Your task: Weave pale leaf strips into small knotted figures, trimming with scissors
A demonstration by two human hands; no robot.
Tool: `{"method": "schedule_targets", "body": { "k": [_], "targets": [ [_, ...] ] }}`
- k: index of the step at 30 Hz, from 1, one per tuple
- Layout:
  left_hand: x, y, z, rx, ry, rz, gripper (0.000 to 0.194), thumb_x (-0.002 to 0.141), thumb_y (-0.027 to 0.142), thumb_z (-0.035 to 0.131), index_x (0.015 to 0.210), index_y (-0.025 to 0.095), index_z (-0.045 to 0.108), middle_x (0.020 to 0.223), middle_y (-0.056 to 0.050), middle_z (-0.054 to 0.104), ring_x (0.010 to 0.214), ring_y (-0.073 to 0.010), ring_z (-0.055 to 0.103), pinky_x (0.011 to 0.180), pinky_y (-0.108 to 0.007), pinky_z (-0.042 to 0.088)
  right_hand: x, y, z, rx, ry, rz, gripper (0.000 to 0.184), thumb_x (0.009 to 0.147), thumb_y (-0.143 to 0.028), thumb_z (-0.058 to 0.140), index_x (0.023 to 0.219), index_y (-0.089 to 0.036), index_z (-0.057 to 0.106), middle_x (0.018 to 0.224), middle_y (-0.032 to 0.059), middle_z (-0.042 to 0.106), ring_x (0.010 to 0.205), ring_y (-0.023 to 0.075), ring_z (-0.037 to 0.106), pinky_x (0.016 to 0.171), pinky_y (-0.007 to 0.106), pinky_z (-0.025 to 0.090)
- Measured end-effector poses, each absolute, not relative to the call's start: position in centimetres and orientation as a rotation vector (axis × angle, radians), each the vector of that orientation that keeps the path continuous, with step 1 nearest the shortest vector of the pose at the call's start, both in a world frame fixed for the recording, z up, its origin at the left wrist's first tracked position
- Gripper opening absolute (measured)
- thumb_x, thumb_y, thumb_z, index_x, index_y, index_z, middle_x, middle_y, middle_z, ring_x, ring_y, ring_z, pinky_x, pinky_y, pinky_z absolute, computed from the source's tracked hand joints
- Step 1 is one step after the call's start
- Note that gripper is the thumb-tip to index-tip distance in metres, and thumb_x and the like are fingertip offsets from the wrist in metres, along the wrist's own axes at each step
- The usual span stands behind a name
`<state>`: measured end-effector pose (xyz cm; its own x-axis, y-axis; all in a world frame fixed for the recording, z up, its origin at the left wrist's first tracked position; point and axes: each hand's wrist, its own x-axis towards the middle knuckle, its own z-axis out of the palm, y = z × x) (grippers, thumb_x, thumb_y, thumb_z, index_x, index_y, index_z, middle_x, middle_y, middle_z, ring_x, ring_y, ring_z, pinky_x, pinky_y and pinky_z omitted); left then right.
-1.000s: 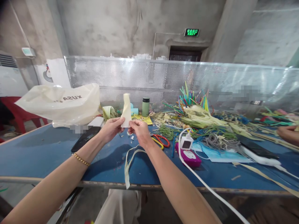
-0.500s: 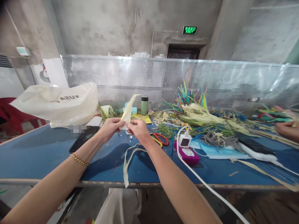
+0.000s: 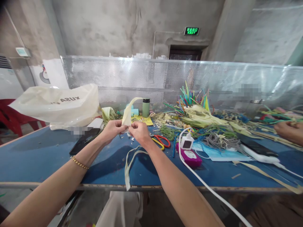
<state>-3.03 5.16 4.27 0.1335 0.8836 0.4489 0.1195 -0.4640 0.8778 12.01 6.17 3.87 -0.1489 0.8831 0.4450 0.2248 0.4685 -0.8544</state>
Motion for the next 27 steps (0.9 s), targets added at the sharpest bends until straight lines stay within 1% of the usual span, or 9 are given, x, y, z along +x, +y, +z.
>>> {"method": "schedule_targets", "body": {
  "k": [6, 12, 14, 18, 21, 24, 27],
  "targets": [
    [-3.0, 5.1, 4.1, 1.628, 0.926, 1.371, 0.014, 0.065, 0.025, 0.066, 0.064, 0.011, 0.062, 0.055, 0.003, 0.051, 0.05, -0.0071, 0.041, 0.049, -0.022, 0.03, 12.0, 6.9, 3.3, -0.997, -1.767, 0.511, 0.01, 0.068, -0.024, 0.058, 0.063, -0.016, 0.058, 0.055, 0.0, 0.06, 0.051, 0.0117, 0.054, 0.049, 0.021, 0.038],
    [-3.3, 5.3, 3.9, 1.543, 0.836, 1.282, 0.014, 0.065, 0.022, 0.068, 0.06, 0.011, 0.06, 0.051, 0.002, 0.049, 0.048, -0.0069, 0.039, 0.048, -0.023, 0.027, 11.6, 6.2, 3.1, -1.043, -1.805, 0.248, 0.012, 0.07, -0.02, 0.059, 0.061, -0.017, 0.053, 0.058, -0.0005, 0.06, 0.052, 0.0102, 0.05, 0.054, 0.022, 0.038],
    [-3.4, 5.3, 3.9, 1.513, 0.801, 1.261, 0.014, 0.065, 0.022, 0.07, 0.062, 0.011, 0.062, 0.052, 0.001, 0.05, 0.048, -0.007, 0.04, 0.048, -0.023, 0.028, 11.6, 6.2, 3.1, -1.053, -1.804, 0.261, 0.011, 0.07, -0.02, 0.06, 0.061, -0.017, 0.053, 0.057, -0.0006, 0.06, 0.052, 0.0106, 0.05, 0.054, 0.022, 0.038],
    [-3.4, 5.2, 4.2, 1.446, 0.727, 1.273, 0.017, 0.064, 0.023, 0.075, 0.067, 0.009, 0.066, 0.059, -0.002, 0.055, 0.052, -0.0076, 0.043, 0.051, -0.024, 0.031, 11.9, 6.3, 3.3, -1.002, -1.811, 0.425, 0.009, 0.073, -0.019, 0.056, 0.065, -0.017, 0.056, 0.056, -0.0012, 0.06, 0.051, 0.0109, 0.052, 0.052, 0.022, 0.04],
    [-3.5, 5.2, 4.3, 1.403, 0.67, 1.26, 0.02, 0.065, 0.025, 0.077, 0.071, 0.008, 0.069, 0.064, -0.004, 0.059, 0.055, -0.0084, 0.046, 0.053, -0.024, 0.033, 12.2, 6.3, 3.5, -0.992, -1.808, 0.484, 0.009, 0.076, -0.021, 0.055, 0.068, -0.018, 0.057, 0.056, -0.0016, 0.06, 0.051, 0.0113, 0.053, 0.052, 0.021, 0.041],
    [-3.7, 5.0, 4.5, 1.37, 0.606, 1.251, 0.022, 0.067, 0.027, 0.078, 0.066, 0.008, 0.066, 0.061, -0.003, 0.057, 0.054, -0.0086, 0.045, 0.053, -0.024, 0.033, 12.3, 6.4, 3.8, -1.075, -1.77, 0.456, 0.009, 0.077, -0.023, 0.055, 0.071, -0.018, 0.058, 0.058, -0.0008, 0.062, 0.052, 0.0122, 0.055, 0.053, 0.022, 0.042],
    [-3.8, 4.6, 4.9, 1.377, 0.577, 1.231, 0.029, 0.073, 0.033, 0.074, 0.059, 0.01, 0.061, 0.055, -0.003, 0.052, 0.051, -0.0096, 0.044, 0.052, -0.026, 0.032, 12.6, 7.0, 3.9, -1.149, -1.763, 0.373, 0.01, 0.078, -0.023, 0.055, 0.071, -0.018, 0.06, 0.061, 0.0006, 0.064, 0.056, 0.0133, 0.057, 0.056, 0.023, 0.043]
  ]
}}
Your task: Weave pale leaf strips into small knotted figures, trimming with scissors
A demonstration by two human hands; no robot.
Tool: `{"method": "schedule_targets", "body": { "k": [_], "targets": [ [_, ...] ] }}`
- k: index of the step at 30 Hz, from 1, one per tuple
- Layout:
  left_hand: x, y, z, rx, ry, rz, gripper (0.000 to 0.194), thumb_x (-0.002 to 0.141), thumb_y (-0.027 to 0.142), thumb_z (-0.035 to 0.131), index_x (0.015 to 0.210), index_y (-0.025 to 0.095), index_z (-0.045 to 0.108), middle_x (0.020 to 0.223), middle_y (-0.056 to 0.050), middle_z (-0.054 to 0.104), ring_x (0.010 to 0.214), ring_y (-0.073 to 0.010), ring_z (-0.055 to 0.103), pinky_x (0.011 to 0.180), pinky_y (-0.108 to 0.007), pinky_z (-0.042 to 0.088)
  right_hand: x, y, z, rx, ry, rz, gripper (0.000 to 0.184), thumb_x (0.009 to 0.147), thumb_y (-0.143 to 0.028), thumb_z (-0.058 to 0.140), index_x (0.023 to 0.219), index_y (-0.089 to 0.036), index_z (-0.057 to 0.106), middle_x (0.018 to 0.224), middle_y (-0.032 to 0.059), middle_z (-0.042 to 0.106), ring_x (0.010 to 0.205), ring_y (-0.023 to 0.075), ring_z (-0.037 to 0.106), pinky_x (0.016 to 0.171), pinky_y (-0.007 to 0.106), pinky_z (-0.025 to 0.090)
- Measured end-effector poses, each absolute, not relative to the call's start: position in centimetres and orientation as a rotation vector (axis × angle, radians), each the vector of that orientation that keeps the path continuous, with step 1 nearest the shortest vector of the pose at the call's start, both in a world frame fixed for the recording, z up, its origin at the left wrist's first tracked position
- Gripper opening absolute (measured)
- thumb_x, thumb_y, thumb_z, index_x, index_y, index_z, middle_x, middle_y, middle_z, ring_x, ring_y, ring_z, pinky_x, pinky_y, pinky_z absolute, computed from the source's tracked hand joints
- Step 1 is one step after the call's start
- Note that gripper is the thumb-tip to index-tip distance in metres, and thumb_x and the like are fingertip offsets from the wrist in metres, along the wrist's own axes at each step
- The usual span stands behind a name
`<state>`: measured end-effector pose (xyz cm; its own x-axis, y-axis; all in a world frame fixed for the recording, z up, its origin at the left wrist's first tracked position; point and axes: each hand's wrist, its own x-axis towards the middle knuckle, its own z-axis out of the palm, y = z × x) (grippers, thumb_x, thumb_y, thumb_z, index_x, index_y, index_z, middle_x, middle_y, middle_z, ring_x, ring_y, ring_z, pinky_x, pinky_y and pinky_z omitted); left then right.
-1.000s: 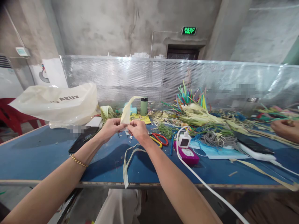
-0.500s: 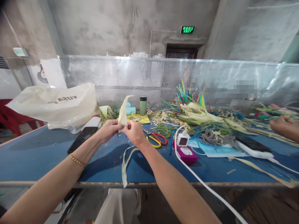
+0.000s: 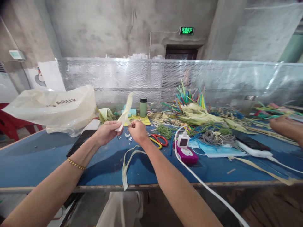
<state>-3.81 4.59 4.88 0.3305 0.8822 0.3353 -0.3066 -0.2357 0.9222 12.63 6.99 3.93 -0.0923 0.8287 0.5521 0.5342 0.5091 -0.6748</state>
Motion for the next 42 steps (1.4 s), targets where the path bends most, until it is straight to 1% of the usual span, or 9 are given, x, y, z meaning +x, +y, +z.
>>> {"method": "schedule_targets", "body": {
  "k": [6, 11, 14, 17, 20, 24, 26, 35, 42],
  "targets": [
    [-5.4, 2.6, 7.2, 1.459, 0.413, 1.099, 0.038, 0.077, 0.04, 0.068, 0.052, 0.016, 0.053, 0.051, -0.002, 0.044, 0.049, -0.0123, 0.041, 0.055, -0.031, 0.036, 15.1, 9.6, 3.7, -1.444, -1.803, 0.107, 0.015, 0.072, -0.014, 0.059, 0.057, -0.017, 0.059, 0.062, 0.0058, 0.065, 0.066, 0.0186, 0.063, 0.063, 0.025, 0.043],
    [-9.8, 0.9, 8.9, 1.161, 0.079, 1.698, 0.048, 0.093, 0.038, 0.046, 0.049, 0.019, 0.039, 0.046, 0.004, 0.021, 0.044, -0.009, 0.02, 0.053, -0.028, 0.035, 18.1, 11.0, 3.1, -1.831, -1.816, 0.067, 0.005, 0.068, -0.009, 0.065, 0.067, -0.013, 0.068, 0.078, 0.018, 0.071, 0.082, 0.0274, 0.069, 0.068, 0.029, 0.046],
    [-12.3, 0.4, 9.4, 1.049, -0.104, 2.011, 0.043, 0.098, 0.034, 0.034, 0.06, 0.021, 0.05, 0.048, 0.003, 0.025, 0.046, -0.01, 0.022, 0.051, -0.023, 0.032, 19.0, 10.8, 3.5, -1.947, -1.757, 0.02, 0.017, 0.066, -0.008, 0.068, 0.082, -0.012, 0.072, 0.09, 0.0208, 0.072, 0.088, 0.028, 0.07, 0.067, 0.028, 0.047],
    [-13.1, 0.7, 9.8, 1.001, -0.077, 2.052, 0.044, 0.101, 0.028, 0.029, 0.066, 0.021, 0.054, 0.054, 0.002, 0.035, 0.051, -0.0092, 0.031, 0.052, -0.02, 0.035, 18.7, 9.8, 4.6, -1.911, -1.787, 0.177, 0.009, 0.065, -0.008, 0.067, 0.072, -0.012, 0.071, 0.078, 0.0179, 0.072, 0.073, 0.0236, 0.069, 0.056, 0.025, 0.046],
    [-12.0, 2.4, 9.4, 1.006, 0.17, 1.795, 0.037, 0.097, 0.024, 0.037, 0.066, 0.018, 0.057, 0.058, 0.0, 0.041, 0.054, -0.009, 0.039, 0.052, -0.021, 0.039, 18.2, 8.0, 5.8, -1.532, -1.879, 0.756, 0.013, 0.071, -0.013, 0.06, 0.059, -0.014, 0.065, 0.063, 0.0096, 0.069, 0.049, 0.0132, 0.058, 0.044, 0.022, 0.041],
    [-9.4, 5.4, 7.4, 1.092, 0.582, 1.43, 0.005, 0.08, 0.015, 0.065, 0.08, 0.01, 0.066, 0.051, 0.004, 0.038, 0.046, -0.0065, 0.034, 0.041, -0.018, 0.028, 18.6, 5.8, 6.7, -1.148, -2.066, 1.178, 0.013, 0.068, -0.022, 0.067, 0.058, -0.014, 0.066, 0.053, 0.002, 0.065, 0.039, 0.007, 0.047, 0.04, 0.018, 0.037],
    [-8.2, 6.2, 6.3, 1.131, 0.643, 1.369, 0.012, 0.074, 0.016, 0.071, 0.081, 0.008, 0.065, 0.051, 0.003, 0.041, 0.046, -0.0066, 0.037, 0.041, -0.018, 0.028, 19.1, 5.2, 6.9, -1.167, -2.178, 1.305, 0.016, 0.065, -0.028, 0.073, 0.06, -0.014, 0.069, 0.053, 0.0027, 0.066, 0.038, 0.0073, 0.047, 0.038, 0.018, 0.036],
    [-2.5, 5.6, 3.5, 1.345, 0.758, 1.354, 0.034, 0.065, 0.034, 0.079, 0.063, 0.014, 0.053, 0.051, 0.002, 0.051, 0.042, -0.0057, 0.04, 0.041, -0.021, 0.028, 16.2, 5.9, 6.1, -1.045, -1.908, 0.874, 0.041, 0.08, -0.052, 0.063, 0.066, -0.014, 0.066, 0.055, 0.0005, 0.061, 0.038, 0.005, 0.039, 0.036, 0.019, 0.027],
    [-2.0, 5.3, 3.0, 1.429, 0.788, 1.316, 0.033, 0.065, 0.039, 0.078, 0.06, 0.012, 0.057, 0.051, 0.002, 0.052, 0.045, -0.0061, 0.042, 0.046, -0.021, 0.029, 14.6, 6.1, 5.2, -0.921, -1.853, 0.851, 0.026, 0.08, -0.035, 0.063, 0.064, -0.016, 0.057, 0.045, -0.005, 0.049, 0.038, 0.0056, 0.039, 0.038, 0.018, 0.03]
  ]
}}
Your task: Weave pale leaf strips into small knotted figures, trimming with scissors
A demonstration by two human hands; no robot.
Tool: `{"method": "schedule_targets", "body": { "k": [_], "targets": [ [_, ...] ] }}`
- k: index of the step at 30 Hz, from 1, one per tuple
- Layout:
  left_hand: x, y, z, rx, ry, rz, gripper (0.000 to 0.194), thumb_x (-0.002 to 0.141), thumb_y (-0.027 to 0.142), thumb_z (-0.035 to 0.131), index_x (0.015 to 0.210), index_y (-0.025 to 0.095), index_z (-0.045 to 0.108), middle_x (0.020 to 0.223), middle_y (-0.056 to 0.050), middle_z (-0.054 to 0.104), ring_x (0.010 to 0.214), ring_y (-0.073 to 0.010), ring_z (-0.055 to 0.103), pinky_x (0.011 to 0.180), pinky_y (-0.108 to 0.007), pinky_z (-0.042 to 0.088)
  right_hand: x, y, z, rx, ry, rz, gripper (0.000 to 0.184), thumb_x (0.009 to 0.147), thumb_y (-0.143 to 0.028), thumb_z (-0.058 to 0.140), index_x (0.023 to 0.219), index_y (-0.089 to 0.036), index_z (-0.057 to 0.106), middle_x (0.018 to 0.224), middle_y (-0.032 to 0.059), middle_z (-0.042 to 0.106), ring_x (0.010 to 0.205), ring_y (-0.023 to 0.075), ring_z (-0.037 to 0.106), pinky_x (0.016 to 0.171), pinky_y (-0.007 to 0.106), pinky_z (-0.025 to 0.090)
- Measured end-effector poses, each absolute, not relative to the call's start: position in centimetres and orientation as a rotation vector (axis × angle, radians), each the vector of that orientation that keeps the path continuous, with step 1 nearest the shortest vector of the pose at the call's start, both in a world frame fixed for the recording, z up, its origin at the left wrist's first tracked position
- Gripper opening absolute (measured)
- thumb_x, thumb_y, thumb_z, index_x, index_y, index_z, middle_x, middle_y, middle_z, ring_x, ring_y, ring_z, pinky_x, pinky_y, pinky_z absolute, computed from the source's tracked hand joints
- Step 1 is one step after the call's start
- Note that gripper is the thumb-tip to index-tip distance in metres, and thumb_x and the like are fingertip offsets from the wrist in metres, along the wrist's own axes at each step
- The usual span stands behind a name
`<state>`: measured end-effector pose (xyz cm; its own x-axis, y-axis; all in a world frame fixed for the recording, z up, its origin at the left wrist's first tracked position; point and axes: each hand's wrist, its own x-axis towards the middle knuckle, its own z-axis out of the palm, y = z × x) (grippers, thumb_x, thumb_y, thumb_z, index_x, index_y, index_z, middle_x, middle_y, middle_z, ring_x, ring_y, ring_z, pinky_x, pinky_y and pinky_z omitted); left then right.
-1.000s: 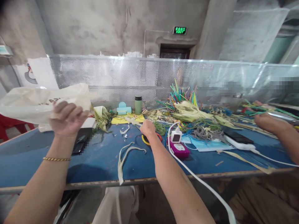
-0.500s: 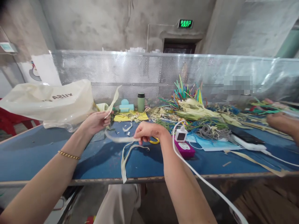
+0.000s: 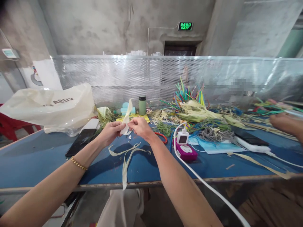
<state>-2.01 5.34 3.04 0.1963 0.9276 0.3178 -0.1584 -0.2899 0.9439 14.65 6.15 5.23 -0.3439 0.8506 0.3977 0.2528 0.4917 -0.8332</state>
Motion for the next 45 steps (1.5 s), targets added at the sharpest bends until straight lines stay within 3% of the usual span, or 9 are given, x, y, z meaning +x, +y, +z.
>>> {"method": "schedule_targets", "body": {
  "k": [6, 17, 27, 36, 45],
  "targets": [
    [-2.9, 4.8, 3.9, 1.563, 0.815, 1.183, 0.031, 0.069, 0.038, 0.074, 0.059, 0.012, 0.06, 0.048, 0.0, 0.052, 0.044, -0.0074, 0.043, 0.047, -0.022, 0.028, 15.5, 6.6, 5.3, -0.934, -1.88, 0.672, 0.025, 0.081, -0.034, 0.058, 0.063, -0.017, 0.056, 0.045, -0.0049, 0.049, 0.039, 0.0063, 0.04, 0.04, 0.018, 0.031],
    [-2.6, 4.9, 4.0, 1.644, 0.926, 1.321, 0.023, 0.07, 0.033, 0.07, 0.063, 0.015, 0.057, 0.047, 0.002, 0.052, 0.042, -0.0076, 0.043, 0.045, -0.022, 0.029, 14.3, 5.4, 5.2, -1.012, -1.907, 0.771, 0.019, 0.073, -0.021, 0.058, 0.056, -0.018, 0.052, 0.042, -0.0056, 0.048, 0.037, 0.0068, 0.042, 0.04, 0.019, 0.032],
    [-2.7, 5.0, 3.7, 1.715, 0.989, 1.285, 0.025, 0.069, 0.03, 0.068, 0.055, 0.016, 0.053, 0.045, 0.002, 0.049, 0.042, -0.0075, 0.041, 0.045, -0.022, 0.027, 14.4, 5.9, 4.6, -1.021, -1.95, 0.708, 0.014, 0.072, -0.021, 0.057, 0.059, -0.018, 0.052, 0.044, -0.0051, 0.05, 0.039, 0.0083, 0.045, 0.042, 0.02, 0.034],
    [-2.8, 5.1, 3.6, 1.814, 1.051, 1.243, 0.025, 0.071, 0.031, 0.065, 0.056, 0.016, 0.051, 0.046, 0.003, 0.049, 0.044, -0.0079, 0.042, 0.047, -0.022, 0.027, 14.3, 6.7, 4.3, -1.028, -2.059, 0.432, 0.013, 0.069, -0.018, 0.056, 0.056, -0.017, 0.052, 0.05, -0.0034, 0.05, 0.05, 0.0096, 0.046, 0.049, 0.021, 0.031],
    [-3.1, 5.4, 3.4, 1.854, 1.022, 1.205, 0.027, 0.071, 0.031, 0.063, 0.055, 0.017, 0.047, 0.045, 0.004, 0.047, 0.044, -0.0073, 0.039, 0.047, -0.022, 0.024, 13.8, 6.7, 3.8, -0.965, -2.056, 0.453, 0.01, 0.069, -0.023, 0.056, 0.063, -0.016, 0.057, 0.055, -0.0027, 0.05, 0.054, 0.0102, 0.042, 0.051, 0.022, 0.029]
  ]
}}
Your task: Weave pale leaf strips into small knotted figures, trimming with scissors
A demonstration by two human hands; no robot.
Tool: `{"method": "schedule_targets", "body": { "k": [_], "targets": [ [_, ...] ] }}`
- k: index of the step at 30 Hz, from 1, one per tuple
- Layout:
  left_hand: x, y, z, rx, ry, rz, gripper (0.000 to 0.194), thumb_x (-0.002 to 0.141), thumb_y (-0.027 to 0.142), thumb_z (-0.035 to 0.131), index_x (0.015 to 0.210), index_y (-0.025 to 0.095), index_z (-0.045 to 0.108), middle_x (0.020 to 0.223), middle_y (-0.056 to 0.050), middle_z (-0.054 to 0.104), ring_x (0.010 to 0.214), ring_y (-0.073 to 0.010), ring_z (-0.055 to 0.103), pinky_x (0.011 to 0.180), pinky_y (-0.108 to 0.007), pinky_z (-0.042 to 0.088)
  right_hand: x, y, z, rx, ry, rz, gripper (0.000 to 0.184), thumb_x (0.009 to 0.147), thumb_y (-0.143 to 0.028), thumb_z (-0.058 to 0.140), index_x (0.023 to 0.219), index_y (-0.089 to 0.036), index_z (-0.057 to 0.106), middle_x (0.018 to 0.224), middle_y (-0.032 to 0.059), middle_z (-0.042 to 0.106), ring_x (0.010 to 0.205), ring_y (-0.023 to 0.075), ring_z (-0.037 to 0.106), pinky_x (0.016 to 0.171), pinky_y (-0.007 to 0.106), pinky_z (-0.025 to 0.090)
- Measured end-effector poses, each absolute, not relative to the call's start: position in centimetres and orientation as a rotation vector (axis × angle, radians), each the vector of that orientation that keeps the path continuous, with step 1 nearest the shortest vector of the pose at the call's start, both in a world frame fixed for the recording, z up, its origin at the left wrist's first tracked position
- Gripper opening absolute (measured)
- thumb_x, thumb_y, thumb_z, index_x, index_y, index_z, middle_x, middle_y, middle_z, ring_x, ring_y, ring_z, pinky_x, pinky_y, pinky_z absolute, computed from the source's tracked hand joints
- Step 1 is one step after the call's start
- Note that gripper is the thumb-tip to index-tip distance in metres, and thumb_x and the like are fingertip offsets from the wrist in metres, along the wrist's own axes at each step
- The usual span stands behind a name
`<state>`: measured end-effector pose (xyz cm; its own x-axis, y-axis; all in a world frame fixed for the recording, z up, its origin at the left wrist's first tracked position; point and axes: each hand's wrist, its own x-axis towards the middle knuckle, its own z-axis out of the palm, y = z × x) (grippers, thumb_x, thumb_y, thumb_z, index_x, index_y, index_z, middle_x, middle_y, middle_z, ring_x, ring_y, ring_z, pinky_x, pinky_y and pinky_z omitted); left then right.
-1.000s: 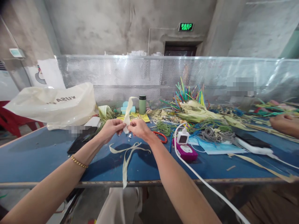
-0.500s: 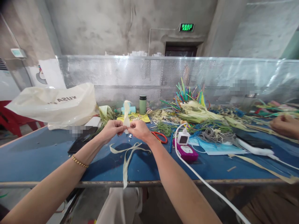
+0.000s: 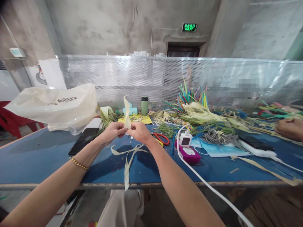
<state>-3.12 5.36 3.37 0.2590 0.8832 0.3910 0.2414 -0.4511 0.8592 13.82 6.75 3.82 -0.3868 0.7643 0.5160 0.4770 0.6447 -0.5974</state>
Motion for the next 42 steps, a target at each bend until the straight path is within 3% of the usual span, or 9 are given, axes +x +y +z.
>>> {"method": "schedule_targets", "body": {
  "k": [13, 18, 22, 28, 36, 39, 42],
  "targets": [
    [-3.6, 5.3, 3.5, 1.776, 0.877, 1.117, 0.02, 0.069, 0.026, 0.066, 0.061, 0.014, 0.052, 0.052, 0.004, 0.044, 0.048, -0.0068, 0.039, 0.048, -0.022, 0.026, 12.6, 5.5, 4.0, -1.05, -2.089, 0.157, 0.009, 0.07, -0.019, 0.058, 0.061, -0.016, 0.057, 0.057, -0.0018, 0.054, 0.054, 0.0099, 0.041, 0.055, 0.023, 0.028],
    [-3.7, 4.8, 4.3, 1.612, 0.785, 1.061, 0.015, 0.067, 0.024, 0.068, 0.067, 0.011, 0.061, 0.058, 0.0, 0.051, 0.048, -0.0068, 0.041, 0.048, -0.023, 0.026, 13.4, 5.3, 4.4, -0.976, -2.103, 0.454, 0.011, 0.076, -0.016, 0.054, 0.066, -0.016, 0.056, 0.05, -0.0036, 0.053, 0.048, 0.0094, 0.048, 0.052, 0.021, 0.034],
    [-3.8, 4.9, 4.5, 1.465, 0.705, 1.082, 0.015, 0.069, 0.023, 0.069, 0.068, 0.009, 0.063, 0.056, 0.0, 0.051, 0.046, -0.0077, 0.043, 0.047, -0.024, 0.028, 13.6, 5.4, 4.3, -0.934, -2.033, 0.706, 0.022, 0.086, -0.024, 0.051, 0.066, -0.017, 0.053, 0.047, -0.0038, 0.053, 0.041, 0.0091, 0.049, 0.047, 0.02, 0.038],
    [-3.8, 5.2, 4.1, 1.385, 0.66, 1.12, 0.015, 0.071, 0.023, 0.069, 0.07, 0.009, 0.064, 0.057, 0.0, 0.05, 0.045, -0.0074, 0.041, 0.045, -0.024, 0.027, 13.4, 5.4, 4.2, -0.951, -2.03, 0.692, 0.025, 0.087, -0.028, 0.052, 0.065, -0.018, 0.051, 0.047, -0.0041, 0.053, 0.041, 0.0089, 0.05, 0.047, 0.02, 0.038],
    [-4.2, 3.0, 6.4, 1.426, 0.42, 1.069, 0.03, 0.074, 0.028, 0.064, 0.053, 0.017, 0.045, 0.052, 0.002, 0.037, 0.046, -0.0099, 0.038, 0.052, -0.029, 0.033, 14.6, 6.8, 4.6, -1.451, -2.066, 0.241, 0.026, 0.079, -0.018, 0.055, 0.053, -0.019, 0.053, 0.046, 0.0023, 0.055, 0.057, 0.0161, 0.058, 0.056, 0.024, 0.038],
    [-6.6, 1.6, 7.9, 1.368, 0.308, 1.253, 0.039, 0.077, 0.031, 0.059, 0.049, 0.02, 0.035, 0.047, 0.004, 0.028, 0.042, -0.0089, 0.031, 0.054, -0.032, 0.036, 16.2, 8.5, 4.1, -1.764, -2.04, 0.164, 0.017, 0.073, -0.019, 0.063, 0.056, -0.018, 0.061, 0.053, 0.0071, 0.061, 0.063, 0.0206, 0.063, 0.055, 0.026, 0.038],
    [-10.3, 0.8, 8.9, 1.225, -0.104, 1.619, 0.042, 0.076, 0.025, 0.061, 0.052, 0.02, 0.027, 0.047, 0.007, 0.025, 0.04, -0.006, 0.022, 0.055, -0.03, 0.039, 17.6, 9.8, 3.7, -1.935, -1.919, 0.079, 0.006, 0.069, -0.021, 0.068, 0.068, -0.015, 0.069, 0.064, 0.0112, 0.067, 0.067, 0.0223, 0.066, 0.053, 0.025, 0.038]
  ]
}}
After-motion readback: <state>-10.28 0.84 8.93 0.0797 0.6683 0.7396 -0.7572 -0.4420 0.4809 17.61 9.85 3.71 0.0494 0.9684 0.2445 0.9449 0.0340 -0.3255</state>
